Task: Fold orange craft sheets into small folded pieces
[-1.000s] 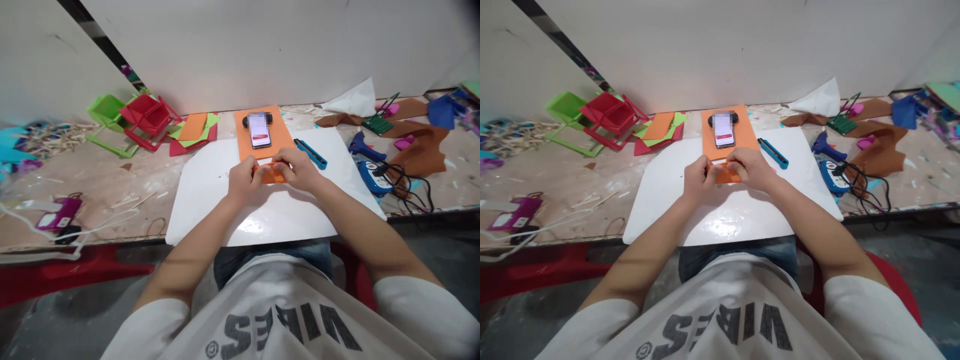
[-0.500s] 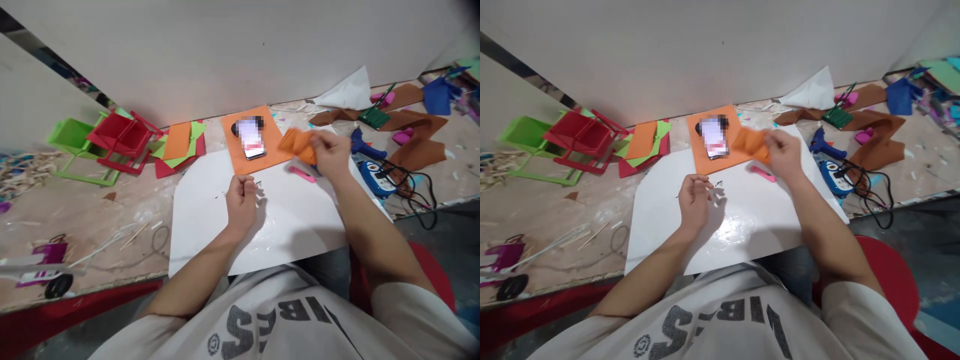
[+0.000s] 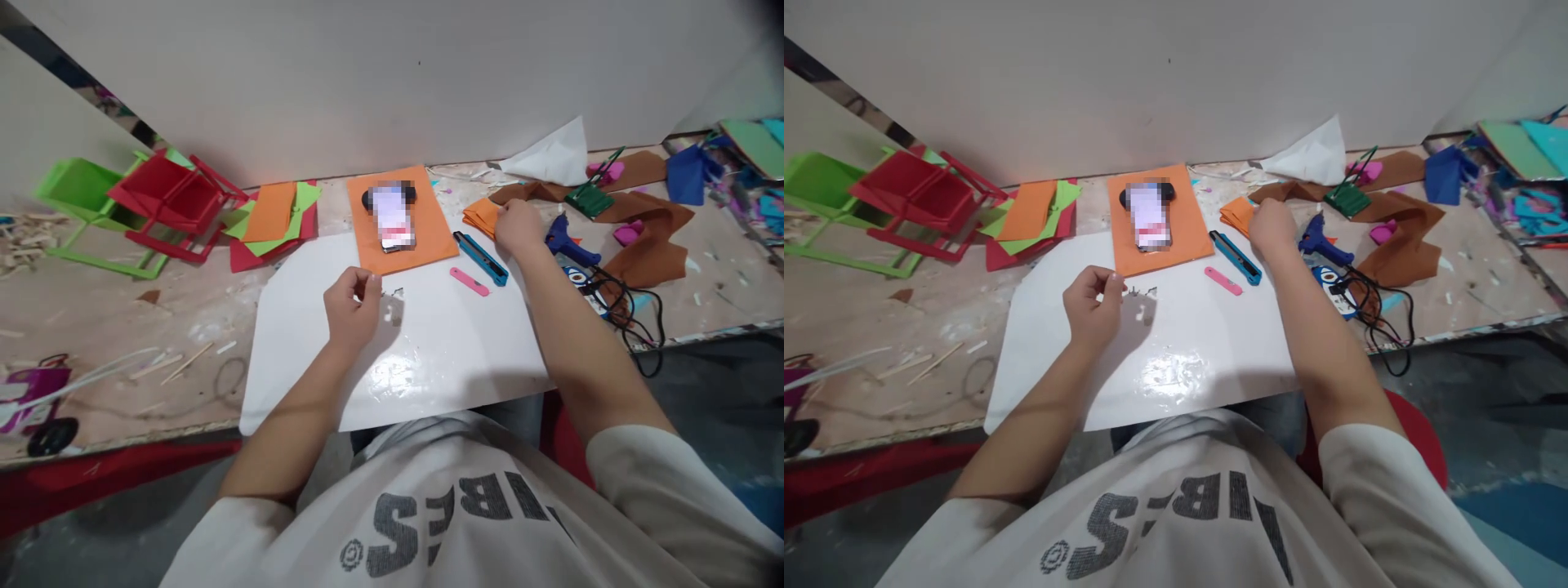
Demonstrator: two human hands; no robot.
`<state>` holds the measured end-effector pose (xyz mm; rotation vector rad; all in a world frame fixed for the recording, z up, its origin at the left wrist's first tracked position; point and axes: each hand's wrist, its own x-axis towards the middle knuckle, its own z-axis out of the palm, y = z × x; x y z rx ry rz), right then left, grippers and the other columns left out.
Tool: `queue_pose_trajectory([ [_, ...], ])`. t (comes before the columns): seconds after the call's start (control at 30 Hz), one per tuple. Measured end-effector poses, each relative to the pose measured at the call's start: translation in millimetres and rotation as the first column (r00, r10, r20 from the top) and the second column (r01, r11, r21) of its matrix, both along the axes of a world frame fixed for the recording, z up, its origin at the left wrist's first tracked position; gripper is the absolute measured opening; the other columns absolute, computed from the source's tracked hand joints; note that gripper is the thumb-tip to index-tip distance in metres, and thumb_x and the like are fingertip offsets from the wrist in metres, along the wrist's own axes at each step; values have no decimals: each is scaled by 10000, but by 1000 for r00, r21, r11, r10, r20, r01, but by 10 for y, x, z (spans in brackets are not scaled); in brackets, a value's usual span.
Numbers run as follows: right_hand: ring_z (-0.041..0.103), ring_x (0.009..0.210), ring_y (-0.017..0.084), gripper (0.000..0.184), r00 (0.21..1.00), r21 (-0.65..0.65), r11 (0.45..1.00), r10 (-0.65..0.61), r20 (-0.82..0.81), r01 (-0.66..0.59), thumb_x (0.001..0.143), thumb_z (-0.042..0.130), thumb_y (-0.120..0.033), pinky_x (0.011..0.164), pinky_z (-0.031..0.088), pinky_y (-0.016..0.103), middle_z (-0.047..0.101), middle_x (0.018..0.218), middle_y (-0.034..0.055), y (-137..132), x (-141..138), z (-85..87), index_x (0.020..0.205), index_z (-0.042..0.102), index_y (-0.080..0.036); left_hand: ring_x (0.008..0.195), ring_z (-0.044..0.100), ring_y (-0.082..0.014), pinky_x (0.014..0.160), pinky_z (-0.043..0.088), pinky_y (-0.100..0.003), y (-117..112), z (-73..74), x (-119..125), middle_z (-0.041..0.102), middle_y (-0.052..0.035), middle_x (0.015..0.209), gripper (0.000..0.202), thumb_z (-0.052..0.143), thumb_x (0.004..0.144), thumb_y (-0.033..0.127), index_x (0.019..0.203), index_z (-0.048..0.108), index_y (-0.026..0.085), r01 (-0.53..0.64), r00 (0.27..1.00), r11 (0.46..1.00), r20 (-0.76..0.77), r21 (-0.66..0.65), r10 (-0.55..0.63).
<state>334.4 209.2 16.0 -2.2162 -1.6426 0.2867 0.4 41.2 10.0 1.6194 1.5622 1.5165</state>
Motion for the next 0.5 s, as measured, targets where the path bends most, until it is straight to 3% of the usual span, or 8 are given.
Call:
queue_pose_trajectory([
  [0.07,659,1510,477,334,999,43,999,22,41,-24,1145,583,-195,1269,554,660,721,1575,316,-43,-23,-16,1376,807,-105,650,589,-164,637,482,-304,58,-15,-62,674,-4,689,321,746,998,475,786,669,247,-41,994,998,-96,39,44],
  [0.13,624,1552,468,364,995,88,994,64,74,-70,1161,545,-217,1300,538,670,674,1637,295,-91,-13,-11,1417,793,-140,653,586,-169,633,471,-310,104,-37,-116,669,-6,690,316,733,990,478,783,661,250,-71,985,996,-155,57,79],
  [0.33,658,1504,439,380,986,207,964,156,61,-166,1144,478,-201,1306,522,675,725,1569,211,-102,63,94,1365,785,-232,672,597,-188,651,486,-332,181,-140,-181,679,-12,722,330,722,1004,516,809,645,262,-79,970,996,-226,50,88],
  [0.5,703,1466,370,398,975,291,939,211,-67,-183,1168,415,-191,1308,511,592,806,1504,181,-82,105,142,1321,782,-214,664,593,-186,661,492,-335,165,-172,-159,667,-14,717,337,696,1007,519,802,628,260,-31,964,998,-262,63,46],
])
